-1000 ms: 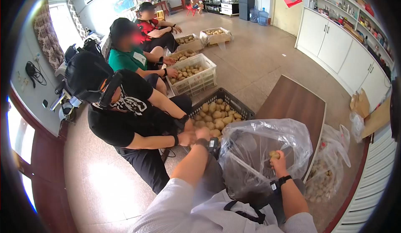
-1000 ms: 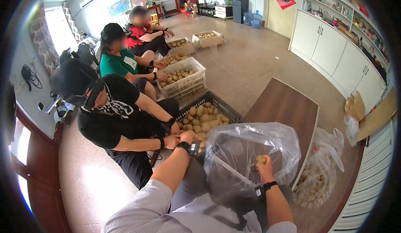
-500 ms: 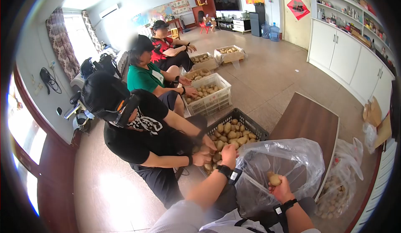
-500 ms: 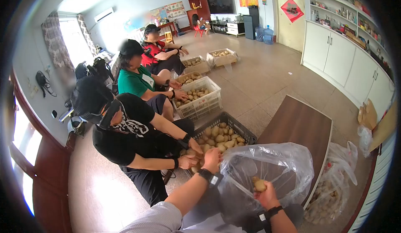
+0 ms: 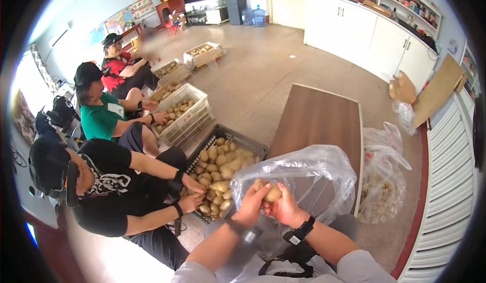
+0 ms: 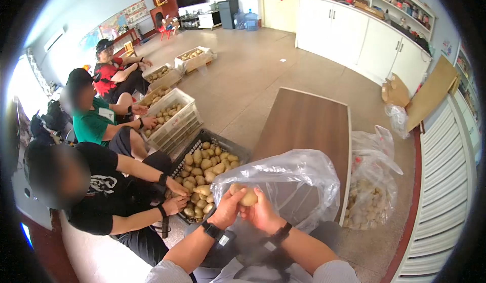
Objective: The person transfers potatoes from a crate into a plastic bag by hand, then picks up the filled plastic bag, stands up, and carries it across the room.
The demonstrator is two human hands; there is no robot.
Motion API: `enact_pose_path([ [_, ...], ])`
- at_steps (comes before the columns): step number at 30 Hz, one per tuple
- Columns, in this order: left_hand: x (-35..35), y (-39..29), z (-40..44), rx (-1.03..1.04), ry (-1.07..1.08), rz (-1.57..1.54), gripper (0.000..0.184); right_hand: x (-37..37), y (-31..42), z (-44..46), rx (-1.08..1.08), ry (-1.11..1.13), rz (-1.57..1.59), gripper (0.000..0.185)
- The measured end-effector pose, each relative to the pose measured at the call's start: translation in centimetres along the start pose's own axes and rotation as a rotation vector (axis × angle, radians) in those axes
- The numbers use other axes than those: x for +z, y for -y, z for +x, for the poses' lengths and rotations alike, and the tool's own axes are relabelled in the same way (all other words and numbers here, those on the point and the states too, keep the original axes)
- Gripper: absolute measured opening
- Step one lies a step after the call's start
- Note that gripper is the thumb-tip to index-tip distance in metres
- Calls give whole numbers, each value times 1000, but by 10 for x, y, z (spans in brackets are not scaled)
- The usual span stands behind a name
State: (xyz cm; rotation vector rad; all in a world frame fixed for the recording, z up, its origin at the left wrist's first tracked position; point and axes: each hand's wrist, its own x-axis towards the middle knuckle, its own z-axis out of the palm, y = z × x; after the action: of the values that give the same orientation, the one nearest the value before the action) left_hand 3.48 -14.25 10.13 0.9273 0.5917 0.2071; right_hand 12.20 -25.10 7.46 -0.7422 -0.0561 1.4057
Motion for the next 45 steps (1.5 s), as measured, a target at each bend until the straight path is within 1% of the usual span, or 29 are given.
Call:
enact_pose_path([
  [3,-5,1,9,12,101,-118,26,-4,-2,9,-19,-110,-70,61],
  [6,-6,11,15,41,-59,-180,19,-7,-10,11,-25,-294,-206,54],
  [10,-18,5,16,97,-124,-244,20,-14,-13,8,-81,-192,-216,54],
  [14,-37,-19,17,121,-288,-393,19,-41,-20,-3,-77,-274,-335,53],
  [15,-57,-9,31,178,-354,-436,28,-51,-24,-5,-92,-340,-369,53],
  [16,-73,-3,35,181,-352,-439,28,-59,-29,-7,-113,-408,-402,53],
  [17,-88,-2,35,454,-450,-54,26,-65,-32,-12,-125,-406,-414,53],
  [19,-115,-10,30,633,-625,709,30,-80,-29,-27,-99,-430,-453,49],
  [20,-130,-17,28,529,-716,1080,35,-93,-31,-31,-144,-413,-442,46],
  [22,-178,6,50,572,-798,1296,47,-115,-34,-45,-184,-395,-448,43],
  [23,-197,15,67,501,-675,1401,53,-120,-33,-48,-171,-454,-460,38],
  [25,-186,6,77,198,-635,974,67,-114,-21,-52,-173,-509,-465,34],
  [26,-152,10,72,-27,-667,436,74,-110,-20,-64,-238,-535,-556,29],
  [27,-125,8,63,-10,-654,458,88,-106,-20,-72,-298,-560,-650,24],
  [28,-121,15,61,-7,-651,453,88,-107,-21,-80,-302,-562,-655,24],
  [30,-120,24,77,159,-454,828,93,-106,-6,-86,-534,-594,-858,20],
  [31,-121,29,86,227,-388,952,95,-107,1,-92,-549,-597,-856,20],
  [33,-123,41,93,147,-131,1154,78,-100,17,-104,-1045,-722,-1372,29],
  [34,-118,42,93,158,-126,1159,78,-92,25,-113,-1057,-728,-1369,29],
  [36,-102,44,81,173,-218,1408,48,-59,44,-143,-902,-983,-1343,45],
  [37,-109,53,103,344,121,2035,29,-58,51,-147,-910,-989,-1337,45],
  [38,-104,56,102,351,124,2040,29,-61,60,-152,-1071,-1167,-1560,55],
  [39,-99,59,96,389,-27,1858,27,-67,67,-158,-1224,-1343,-1785,66],
  [40,-95,63,90,420,-168,1669,26,-75,70,-162,-1221,-1347,-1783,66],
  [41,-88,62,84,419,-165,1672,26,-82,74,-164,-1052,-1422,-1762,77],
  [42,-81,58,81,439,-81,1766,25,-88,79,-163,-888,-1489,-1732,88],
  [43,-73,57,75,445,-36,1816,24,-93,84,-163,-889,-1489,-1727,88],
  [44,-67,58,71,454,10,1864,23,-97,88,-164,-700,-1462,-1696,90],
  [45,-58,66,61,521,72,1262,22,-104,89,-167,-506,-1430,-1658,91],
])
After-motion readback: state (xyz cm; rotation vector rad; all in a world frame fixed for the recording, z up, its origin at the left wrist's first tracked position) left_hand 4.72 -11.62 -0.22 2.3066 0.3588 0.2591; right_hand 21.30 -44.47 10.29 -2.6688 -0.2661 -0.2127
